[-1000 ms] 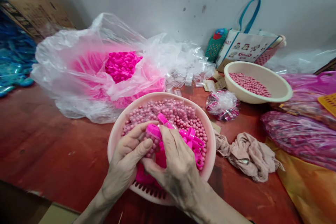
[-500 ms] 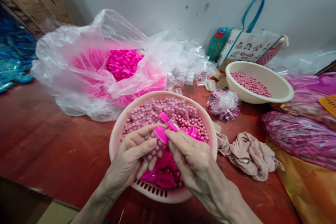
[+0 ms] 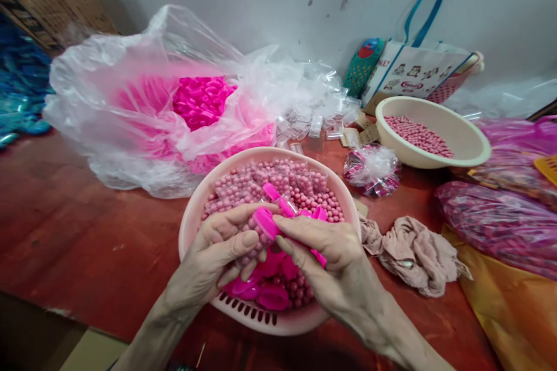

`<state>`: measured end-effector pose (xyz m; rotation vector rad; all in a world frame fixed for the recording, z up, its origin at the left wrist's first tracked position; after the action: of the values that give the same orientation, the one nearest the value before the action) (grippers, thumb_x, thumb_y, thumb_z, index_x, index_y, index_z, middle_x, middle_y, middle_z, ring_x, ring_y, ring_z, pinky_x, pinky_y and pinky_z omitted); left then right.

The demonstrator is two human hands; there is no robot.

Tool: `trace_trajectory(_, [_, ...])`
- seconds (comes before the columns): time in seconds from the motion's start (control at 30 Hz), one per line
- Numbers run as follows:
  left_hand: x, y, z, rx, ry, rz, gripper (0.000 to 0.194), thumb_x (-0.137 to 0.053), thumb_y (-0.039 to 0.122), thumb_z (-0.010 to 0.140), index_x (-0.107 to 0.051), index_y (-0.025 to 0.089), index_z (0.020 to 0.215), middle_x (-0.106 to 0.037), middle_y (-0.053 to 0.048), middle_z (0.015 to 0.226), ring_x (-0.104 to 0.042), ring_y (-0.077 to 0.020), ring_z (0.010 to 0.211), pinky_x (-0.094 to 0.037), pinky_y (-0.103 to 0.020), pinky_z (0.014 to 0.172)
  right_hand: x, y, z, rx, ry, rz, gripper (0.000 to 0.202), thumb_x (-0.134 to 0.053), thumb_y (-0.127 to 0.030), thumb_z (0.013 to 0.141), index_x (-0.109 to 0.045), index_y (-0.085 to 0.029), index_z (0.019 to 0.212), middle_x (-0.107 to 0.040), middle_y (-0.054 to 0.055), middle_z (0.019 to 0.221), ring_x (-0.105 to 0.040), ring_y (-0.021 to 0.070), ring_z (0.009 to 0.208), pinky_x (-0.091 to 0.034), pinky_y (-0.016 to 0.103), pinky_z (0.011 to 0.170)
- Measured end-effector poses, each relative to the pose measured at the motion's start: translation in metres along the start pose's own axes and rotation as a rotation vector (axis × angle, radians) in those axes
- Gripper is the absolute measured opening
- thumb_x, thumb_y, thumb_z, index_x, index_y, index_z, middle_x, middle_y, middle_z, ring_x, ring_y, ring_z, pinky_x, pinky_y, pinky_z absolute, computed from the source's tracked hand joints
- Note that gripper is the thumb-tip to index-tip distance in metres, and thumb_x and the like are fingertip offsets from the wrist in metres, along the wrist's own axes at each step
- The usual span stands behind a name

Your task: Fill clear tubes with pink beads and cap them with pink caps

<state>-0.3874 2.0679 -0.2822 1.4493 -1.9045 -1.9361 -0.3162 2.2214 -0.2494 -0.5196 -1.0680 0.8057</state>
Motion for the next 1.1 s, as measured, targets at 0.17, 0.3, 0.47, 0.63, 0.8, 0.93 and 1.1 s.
trace_trajectory(0.17, [0.002, -0.002, 0.000, 0.011, -0.010, 0.040, 0.034, -0.063, 0.024, 0.081, -0.061, 0.017, 0.114, -0.053, 0.001, 0.059, -0.040, -0.0028, 0.045, -0.034, -0.011, 0.040, -0.007, -0.002, 0.000, 0.007, 0.056, -0.015, 0.034, -0.061, -0.006, 0.078, -0.067, -0.023, 0.106, -0.073, 0.000, 0.095, -0.070, 0.0141, 0.081, -0.057, 0.018, 0.074])
trace_trajectory(0.3, [0.003, -0.004, -0.003, -0.022, 0.044, 0.044, 0.034, -0.061, 0.024, 0.081, -0.059, 0.017, 0.115, -0.052, 0.003, 0.057, -0.040, -0.0021, 0.042, -0.033, -0.011, 0.039, -0.022, -0.004, -0.007, 0.185, 0.162, -0.231, 0.034, -0.054, -0.004, 0.080, -0.064, -0.016, 0.111, -0.072, 0.006, 0.097, -0.069, 0.0148, 0.087, -0.055, 0.019, 0.080])
trace_trajectory(0.47, [0.001, -0.005, -0.005, -0.050, 0.104, 0.060, 0.032, -0.060, 0.023, 0.082, -0.057, 0.019, 0.114, -0.052, 0.004, 0.059, -0.041, -0.0024, 0.039, -0.030, -0.011, 0.034, -0.030, 0.005, -0.013, 0.213, 0.141, -0.293, 0.040, -0.052, -0.005, 0.083, -0.056, -0.017, 0.121, -0.071, 0.007, 0.103, -0.067, 0.0156, 0.094, -0.055, 0.022, 0.084])
trace_trajectory(0.63, [0.000, -0.008, -0.003, -0.089, 0.101, 0.041, 0.028, -0.058, 0.025, 0.084, -0.053, 0.024, 0.112, -0.055, 0.003, 0.069, -0.042, -0.0015, 0.040, -0.031, -0.011, 0.035, -0.017, 0.008, -0.005, 0.102, 0.056, -0.120, 0.037, -0.056, -0.008, 0.081, -0.061, -0.021, 0.115, -0.070, 0.005, 0.106, -0.068, 0.0168, 0.093, -0.055, 0.025, 0.084])
trace_trajectory(0.8, [-0.003, -0.010, -0.006, -0.092, 0.080, 0.103, 0.021, -0.055, 0.025, 0.086, -0.056, 0.025, 0.107, -0.053, 0.005, 0.064, -0.043, -0.0021, 0.044, -0.035, -0.011, 0.041, -0.007, 0.010, -0.002, -0.335, 0.256, 0.244, 0.019, -0.071, -0.021, 0.072, -0.065, -0.018, 0.090, -0.073, 0.002, 0.074, -0.070, 0.0166, 0.063, -0.059, 0.021, 0.057])
trace_trajectory(0.93, [-0.007, -0.012, -0.009, -0.144, 0.175, 0.246, 0.035, -0.057, 0.025, 0.085, -0.053, 0.026, 0.120, -0.063, -0.001, 0.085, -0.057, -0.0089, 0.065, -0.046, -0.016, 0.057, -0.014, 0.010, -0.001, -0.269, 0.329, 0.183, 0.012, -0.066, -0.018, 0.078, -0.065, -0.019, 0.090, -0.072, 0.001, 0.080, -0.070, 0.0142, 0.071, -0.058, 0.020, 0.064])
trace_trajectory(1.1, [-0.010, -0.011, -0.008, -0.222, 0.240, 0.286, 0.045, -0.054, 0.024, 0.086, -0.047, 0.031, 0.130, -0.047, -0.002, 0.136, -0.045, -0.0209, 0.122, -0.039, -0.030, 0.099, -0.024, 0.004, 0.003, 0.084, 0.147, -0.241, 0.022, -0.054, -0.022, 0.087, -0.056, -0.016, 0.108, -0.068, 0.009, 0.099, -0.066, 0.0181, 0.090, -0.055, 0.027, 0.078])
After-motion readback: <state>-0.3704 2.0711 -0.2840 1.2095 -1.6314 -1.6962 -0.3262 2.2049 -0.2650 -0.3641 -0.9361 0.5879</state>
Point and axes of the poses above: each hand's wrist, its own z-axis towards the middle knuckle, its own x-axis out of the back of the hand, y = z × x, the point moved 1 cm from there along z, towards the middle knuckle
